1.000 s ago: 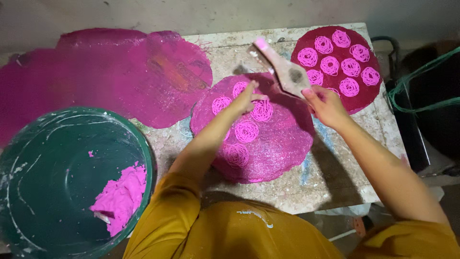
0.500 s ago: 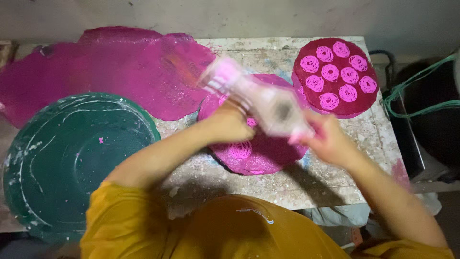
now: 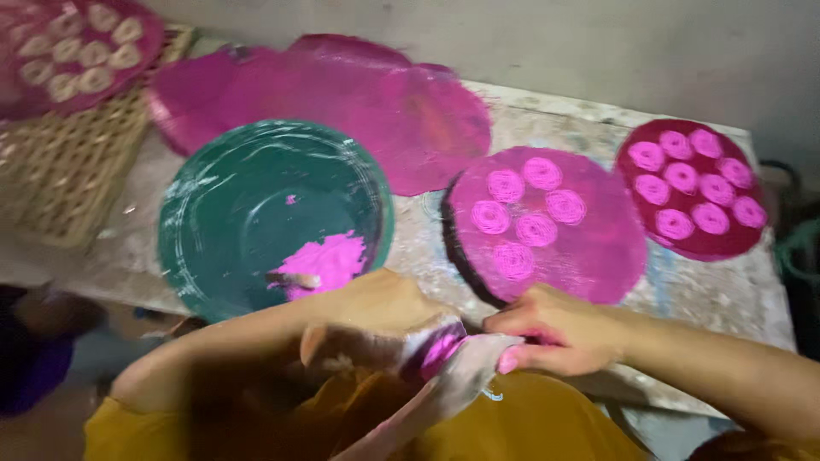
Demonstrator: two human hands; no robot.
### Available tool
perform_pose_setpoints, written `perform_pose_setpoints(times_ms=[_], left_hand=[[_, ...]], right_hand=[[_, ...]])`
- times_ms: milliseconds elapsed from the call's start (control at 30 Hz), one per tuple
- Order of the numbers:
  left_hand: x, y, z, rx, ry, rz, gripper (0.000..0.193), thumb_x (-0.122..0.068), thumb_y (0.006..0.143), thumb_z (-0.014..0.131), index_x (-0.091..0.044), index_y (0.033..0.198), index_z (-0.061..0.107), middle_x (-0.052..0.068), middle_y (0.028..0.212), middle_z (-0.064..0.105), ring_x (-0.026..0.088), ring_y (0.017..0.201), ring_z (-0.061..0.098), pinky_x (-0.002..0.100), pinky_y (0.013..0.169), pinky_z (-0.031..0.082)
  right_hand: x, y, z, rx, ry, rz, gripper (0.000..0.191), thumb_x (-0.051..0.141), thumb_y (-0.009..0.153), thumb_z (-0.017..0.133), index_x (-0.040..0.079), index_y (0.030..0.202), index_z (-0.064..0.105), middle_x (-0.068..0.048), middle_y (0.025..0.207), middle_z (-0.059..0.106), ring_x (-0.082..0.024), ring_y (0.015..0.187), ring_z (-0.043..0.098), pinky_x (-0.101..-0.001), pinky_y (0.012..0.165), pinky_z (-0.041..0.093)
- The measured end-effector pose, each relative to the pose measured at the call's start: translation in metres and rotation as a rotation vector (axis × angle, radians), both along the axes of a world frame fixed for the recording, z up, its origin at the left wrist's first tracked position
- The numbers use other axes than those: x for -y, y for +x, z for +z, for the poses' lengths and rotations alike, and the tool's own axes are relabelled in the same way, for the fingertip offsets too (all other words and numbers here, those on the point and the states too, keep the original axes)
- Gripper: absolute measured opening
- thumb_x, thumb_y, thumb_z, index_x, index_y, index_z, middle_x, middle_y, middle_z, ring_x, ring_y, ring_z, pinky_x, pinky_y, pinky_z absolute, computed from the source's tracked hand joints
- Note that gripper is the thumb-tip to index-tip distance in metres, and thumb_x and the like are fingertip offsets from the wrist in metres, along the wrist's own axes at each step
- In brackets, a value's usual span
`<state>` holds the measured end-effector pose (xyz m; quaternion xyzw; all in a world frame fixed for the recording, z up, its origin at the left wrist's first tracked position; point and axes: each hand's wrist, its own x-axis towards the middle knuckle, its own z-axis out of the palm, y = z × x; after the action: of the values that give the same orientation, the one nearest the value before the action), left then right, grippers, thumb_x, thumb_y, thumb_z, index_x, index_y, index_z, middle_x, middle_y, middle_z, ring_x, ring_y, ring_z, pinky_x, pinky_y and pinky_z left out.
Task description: The person scoops bright pink paste from a green basin into a handheld metal extruder tool, then squeezes the tool to pipe coiled rosettes of paste onto round pink discs on the worktable, filling in the coil pattern disc by disc.
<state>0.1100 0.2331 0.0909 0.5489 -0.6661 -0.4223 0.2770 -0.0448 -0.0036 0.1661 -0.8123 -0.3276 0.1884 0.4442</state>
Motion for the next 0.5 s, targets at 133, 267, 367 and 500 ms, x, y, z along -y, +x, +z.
perform_pose_setpoints(times_ms=[133, 267, 367, 500], left_hand=[[-0.080, 0.052, -0.029, -0.061, 0.068, 0.254, 0.047, -0.007, 0.088, 0.067, 0.003, 0.132, 0.056, 0.016, 0.125, 0.067, 0.025, 0.116, 0.067, 0.042, 0.097, 0.055], [-0.158, 0.105, -0.042, -0.430, 0.079, 0.607, 0.048, -0.004, 0.088, 0.067, 0.004, 0.134, 0.056, 0.016, 0.128, 0.067, 0.024, 0.118, 0.067, 0.041, 0.099, 0.055], [-0.190, 0.101, -0.052, -1.032, 0.156, 0.583, 0.051, 0.000, 0.084, 0.063, 0.005, 0.135, 0.058, 0.018, 0.128, 0.068, 0.025, 0.116, 0.068, 0.041, 0.097, 0.056], [-0.168, 0.055, -0.098, -1.257, 0.227, 0.794, 0.044, -0.002, 0.082, 0.066, 0.003, 0.125, 0.066, 0.016, 0.110, 0.070, 0.022, 0.099, 0.066, 0.035, 0.085, 0.054]], right_hand=[[-0.013, 0.014, -0.013, 0.030, 0.098, -0.009, 0.040, 0.042, 0.102, 0.061, 0.005, 0.086, 0.061, -0.010, 0.072, 0.055, -0.030, 0.065, 0.063, -0.0424, 0.060, 0.044], [-0.011, 0.041, -0.017, 0.783, -0.292, -0.114, 0.036, 0.045, 0.087, 0.068, 0.011, 0.087, 0.061, -0.008, 0.079, 0.062, -0.029, 0.069, 0.063, -0.0411, 0.058, 0.047], [-0.017, 0.082, -0.024, 1.110, -0.548, -0.080, 0.027, 0.031, 0.084, 0.076, 0.010, 0.101, 0.072, -0.005, 0.075, 0.063, -0.023, 0.065, 0.063, -0.0384, 0.052, 0.048], [-0.040, 0.144, -0.024, 1.390, -0.670, -0.087, 0.027, 0.017, 0.088, 0.077, 0.014, 0.115, 0.073, -0.003, 0.091, 0.066, -0.020, 0.082, 0.066, -0.0372, 0.070, 0.055]])
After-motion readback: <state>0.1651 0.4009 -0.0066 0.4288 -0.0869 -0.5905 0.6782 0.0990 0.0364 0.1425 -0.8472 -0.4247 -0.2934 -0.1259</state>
